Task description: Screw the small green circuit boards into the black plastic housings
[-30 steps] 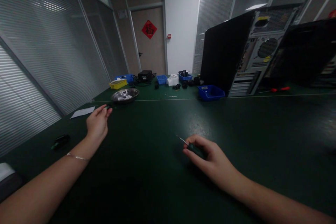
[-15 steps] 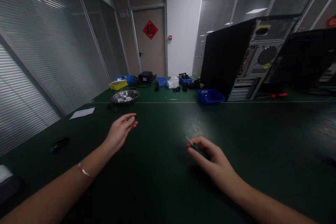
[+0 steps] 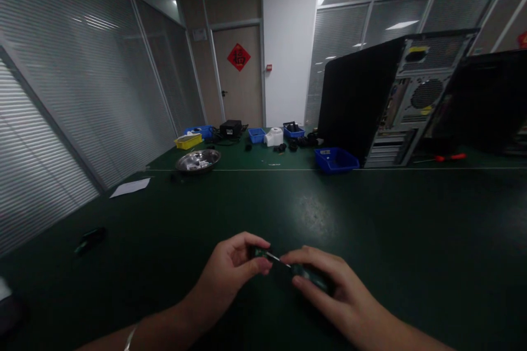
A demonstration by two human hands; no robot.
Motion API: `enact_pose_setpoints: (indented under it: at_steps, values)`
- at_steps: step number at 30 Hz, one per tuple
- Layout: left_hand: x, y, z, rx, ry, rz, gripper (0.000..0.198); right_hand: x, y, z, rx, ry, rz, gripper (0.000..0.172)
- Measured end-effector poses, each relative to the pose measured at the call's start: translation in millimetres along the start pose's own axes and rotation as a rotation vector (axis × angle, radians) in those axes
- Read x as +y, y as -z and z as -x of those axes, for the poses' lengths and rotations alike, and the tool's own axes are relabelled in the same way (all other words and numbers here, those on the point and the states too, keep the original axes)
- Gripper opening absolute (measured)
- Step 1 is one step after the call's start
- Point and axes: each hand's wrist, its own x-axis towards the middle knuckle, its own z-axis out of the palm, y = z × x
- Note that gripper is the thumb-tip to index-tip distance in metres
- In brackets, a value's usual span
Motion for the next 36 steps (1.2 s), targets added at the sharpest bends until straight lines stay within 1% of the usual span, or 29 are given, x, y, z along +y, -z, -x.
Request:
enact_pose_setpoints:
  at_steps: [8, 13, 19, 23, 26, 29, 32, 36]
  values:
    - [-3.0, -0.5, -3.7, 0.006, -0.019, 0.003, 0.025, 3.1, 1.3, -0.6, -0.002, 0.072, 0.026, 0.028]
    - [-1.3, -0.5, -3.4, 0.012, -0.005, 0.037, 0.026, 1.4, 1.6, -2.3, 0.002, 0.042, -0.007, 0.026]
    - [-0.2, 0.4, -4.1, 0.013, 0.011, 0.03, 0.026, 5.7, 2.7, -5.4, -0.035, -0.03, -0.081, 0.026]
    - [0.5, -0.7, -2.2, 0.023, 0.04, 0.025, 0.026, 5.8, 2.5, -5.2, -0.046, -0.039, -0.08, 0.026]
    - [1.6, -1.7, -0.3, 0.037, 0.025, 0.026, 0.026, 4.1, 2.1, -6.4, -0.06, -0.03, -0.069, 0.026]
    - [2.5, -2.0, 1.1, 0.018, 0.031, 0.021, 0.026, 3.6, 1.8, -7.4, -0.065, -0.013, -0.063, 0.026]
    - [3.2, -2.6, 2.0, -0.013, 0.071, 0.031, 0.026, 5.0, 1.9, -6.8, -0.074, 0.01, -0.067, 0.026]
    - [1.6, -3.2, 2.4, -0.045, 0.109, 0.087, 0.027, 6.6, 1.9, -5.2, -0.081, 0.022, -0.053, 0.027]
